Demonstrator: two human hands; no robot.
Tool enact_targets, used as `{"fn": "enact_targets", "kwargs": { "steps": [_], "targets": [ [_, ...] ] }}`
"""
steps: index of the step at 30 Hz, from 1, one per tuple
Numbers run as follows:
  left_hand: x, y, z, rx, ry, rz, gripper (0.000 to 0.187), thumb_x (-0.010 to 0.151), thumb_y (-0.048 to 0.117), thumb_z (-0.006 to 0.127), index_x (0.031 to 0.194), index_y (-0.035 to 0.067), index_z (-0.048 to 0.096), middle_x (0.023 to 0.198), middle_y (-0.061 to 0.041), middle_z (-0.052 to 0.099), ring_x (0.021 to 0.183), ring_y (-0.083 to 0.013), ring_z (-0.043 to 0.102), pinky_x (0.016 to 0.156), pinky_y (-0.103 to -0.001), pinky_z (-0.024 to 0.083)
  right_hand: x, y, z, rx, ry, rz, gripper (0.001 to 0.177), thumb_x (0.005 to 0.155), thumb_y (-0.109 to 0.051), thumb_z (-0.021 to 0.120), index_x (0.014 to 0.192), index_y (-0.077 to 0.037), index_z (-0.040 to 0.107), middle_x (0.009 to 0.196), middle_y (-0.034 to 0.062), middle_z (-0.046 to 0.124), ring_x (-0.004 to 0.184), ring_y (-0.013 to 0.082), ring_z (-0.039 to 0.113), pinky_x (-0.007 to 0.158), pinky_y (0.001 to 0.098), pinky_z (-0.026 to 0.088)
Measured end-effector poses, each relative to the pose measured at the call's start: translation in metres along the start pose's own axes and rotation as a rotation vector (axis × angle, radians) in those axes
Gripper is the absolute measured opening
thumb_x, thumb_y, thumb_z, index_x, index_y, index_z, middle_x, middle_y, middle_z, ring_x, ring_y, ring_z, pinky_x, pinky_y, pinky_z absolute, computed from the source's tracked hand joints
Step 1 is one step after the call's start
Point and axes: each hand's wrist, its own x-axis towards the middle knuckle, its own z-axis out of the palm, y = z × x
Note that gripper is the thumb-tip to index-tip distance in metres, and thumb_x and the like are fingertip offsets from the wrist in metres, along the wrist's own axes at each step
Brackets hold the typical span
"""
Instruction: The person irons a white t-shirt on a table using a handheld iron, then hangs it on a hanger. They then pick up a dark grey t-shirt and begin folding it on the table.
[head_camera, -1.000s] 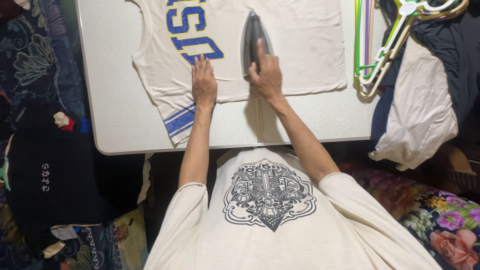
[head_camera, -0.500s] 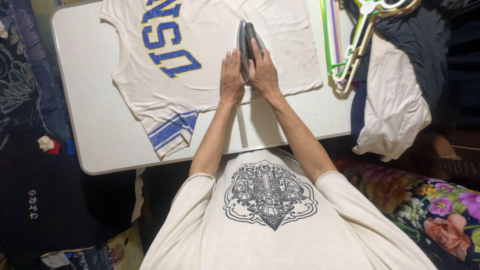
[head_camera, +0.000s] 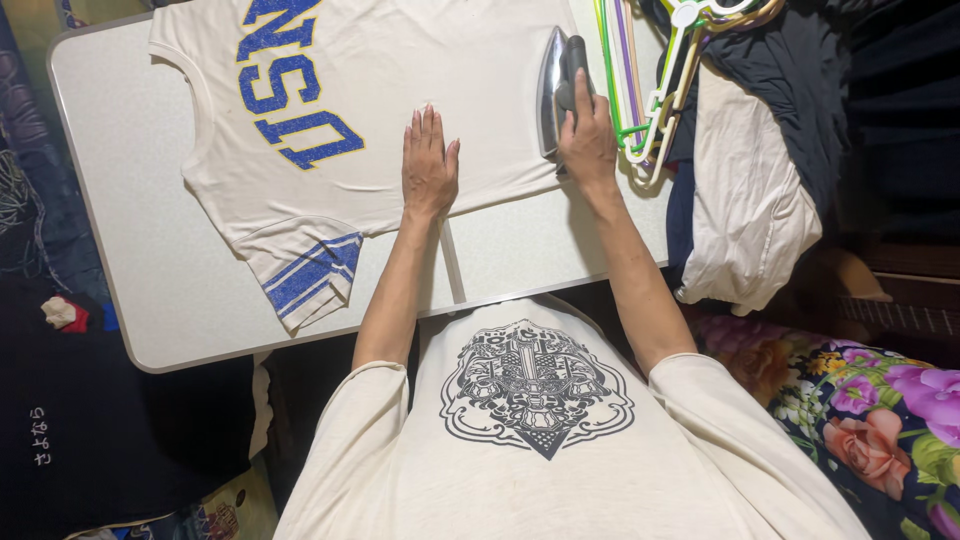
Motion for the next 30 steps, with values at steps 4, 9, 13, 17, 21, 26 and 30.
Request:
{"fn": "enact_targets", "kwargs": {
  "steps": [4, 9, 13, 17, 21, 26, 30],
  "targets": [
    [0.000, 0.006, -0.006, 0.002, -0.011, -0.006, 0.061, 0.110, 0.031, 0.048, 0.156, -0.008, 0.035, 0.167, -0.020, 0.029, 0.156, -0.0376, 0.022, 0.129, -0.049, 0.016, 0.000, 0.013, -0.014, 0.032, -0.094, 0.213, 0.068, 0.106, -0.008, 0.057, 0.166, -0.010, 0.024, 0.114, 0.0179, 0.055, 0.088, 0.0258, 0.063, 0.077, 0.0355, 0.059],
    [-0.003, 0.008, -0.005, 0.001, -0.062, 0.001, 0.069, 0.108, 0.038, 0.050, 0.154, -0.010, 0.032, 0.165, -0.024, 0.023, 0.155, -0.0408, 0.017, 0.127, -0.050, 0.013, 0.000, 0.009, -0.018, 0.067, 0.109, 0.053, 0.067, 0.104, -0.008, 0.063, 0.164, -0.011, 0.033, 0.121, 0.0168, 0.060, 0.105, 0.0272, 0.067, 0.091, 0.0379, 0.059],
    [-0.004, 0.004, 0.006, 0.064, -0.036, 0.023, 0.059, 0.112, 0.031, 0.044, 0.155, -0.007, 0.036, 0.167, -0.023, 0.023, 0.156, -0.0406, 0.016, 0.127, -0.053, 0.011, -0.005, -0.031, -0.009, 0.152, 0.107, 0.013, 0.066, 0.105, -0.008, 0.063, 0.163, -0.013, 0.032, 0.124, 0.0200, 0.060, 0.102, 0.0287, 0.068, 0.088, 0.0349, 0.061],
    [0.004, -0.004, 0.020, -0.148, 0.191, -0.071, 0.048, 0.113, 0.022, 0.039, 0.154, -0.004, 0.043, 0.166, -0.020, 0.034, 0.157, -0.0375, 0.025, 0.130, -0.052, 0.018, -0.029, -0.093, 0.002, 0.197, 0.077, -0.178, 0.070, 0.102, -0.006, 0.063, 0.164, -0.016, 0.031, 0.120, 0.0163, 0.063, 0.101, 0.0284, 0.068, 0.090, 0.0379, 0.060],
    [-0.002, -0.015, 0.027, -0.506, 0.367, -0.186, 0.043, 0.116, 0.019, 0.035, 0.153, -0.001, 0.045, 0.164, -0.019, 0.040, 0.156, -0.0363, 0.034, 0.130, -0.049, 0.031, -0.054, -0.138, 0.016, 0.235, -0.128, -0.133, 0.069, 0.099, -0.007, 0.065, 0.161, -0.014, 0.034, 0.115, 0.0169, 0.063, 0.093, 0.0282, 0.067, 0.083, 0.0377, 0.061],
    [-0.020, -0.012, 0.023, -0.074, 0.169, -0.019, 0.048, 0.108, 0.017, 0.042, 0.151, -0.003, 0.046, 0.161, -0.018, 0.041, 0.153, -0.0366, 0.034, 0.127, -0.051, 0.026, -0.071, -0.141, 0.019, 0.174, -0.065, -0.190, 0.072, 0.095, -0.007, 0.067, 0.160, -0.015, 0.037, 0.114, 0.0166, 0.062, 0.096, 0.0303, 0.068, 0.082, 0.0392, 0.060],
    [-0.031, -0.001, 0.017, -0.065, 0.106, -0.040, 0.047, 0.112, 0.016, 0.040, 0.153, -0.007, 0.041, 0.165, -0.020, 0.035, 0.155, -0.0361, 0.028, 0.128, -0.051, 0.021, -0.074, -0.106, 0.010, 0.154, -0.100, -0.154, 0.072, 0.098, -0.004, 0.063, 0.162, -0.013, 0.032, 0.117, 0.0209, 0.061, 0.090, 0.0291, 0.068, 0.078, 0.0365, 0.062]
  ]
}}
